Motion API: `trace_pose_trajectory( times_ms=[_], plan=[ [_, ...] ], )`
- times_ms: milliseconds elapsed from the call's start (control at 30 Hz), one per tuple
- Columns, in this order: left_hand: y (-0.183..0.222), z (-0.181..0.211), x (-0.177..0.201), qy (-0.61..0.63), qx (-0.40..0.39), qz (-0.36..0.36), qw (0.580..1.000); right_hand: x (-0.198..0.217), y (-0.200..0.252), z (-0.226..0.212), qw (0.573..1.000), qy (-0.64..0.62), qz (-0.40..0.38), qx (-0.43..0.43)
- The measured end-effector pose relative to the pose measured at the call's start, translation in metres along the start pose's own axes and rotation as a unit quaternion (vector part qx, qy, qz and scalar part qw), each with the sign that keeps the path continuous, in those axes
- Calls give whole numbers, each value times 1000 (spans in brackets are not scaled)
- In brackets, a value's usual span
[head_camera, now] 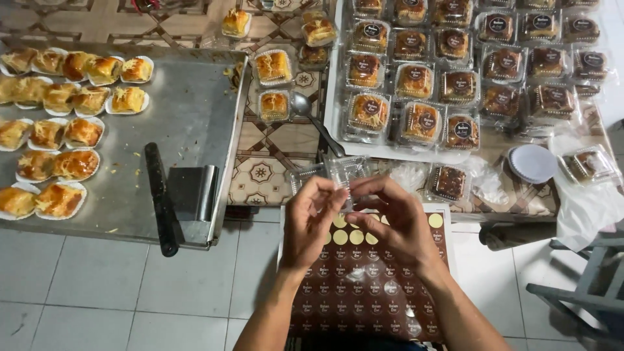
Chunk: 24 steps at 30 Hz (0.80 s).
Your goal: Peeling stickers from a sheet and applying them to the lids of plastic bread containers in a bakery.
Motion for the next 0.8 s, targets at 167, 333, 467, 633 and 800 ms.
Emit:
trace_pose_trajectory(
  times_ms=[167, 333, 467, 633, 800],
  plan=[
    [0, -20, -8, 136, 68, -75, 986, 7, 6, 0, 998, -49, 27, 0],
    [3, -17, -14, 186, 73, -85, 976, 11, 7, -2, 999, -39, 27, 16],
    [5, -22, -15, 180, 71, -76, 978, 13, 7, 4, 998, -64, 26, 12],
    [5, -22, -13, 178, 89, -82, 976, 21, 5, 19, 996, -92, 10, -4],
    [2, -17, -11, 166, 90, -80, 979, 21, 4, 21, 995, -102, 5, -7]
  ],
)
Point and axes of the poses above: each hand's wrist, its own y-axis away from the middle knuckle, its own x-axis out of the back of the hand, z = x × y, the point moved 6 cm from there along -y, towards the middle knuckle, and after that the axes turned 10 degrees about -z, right-handed, at the moved point
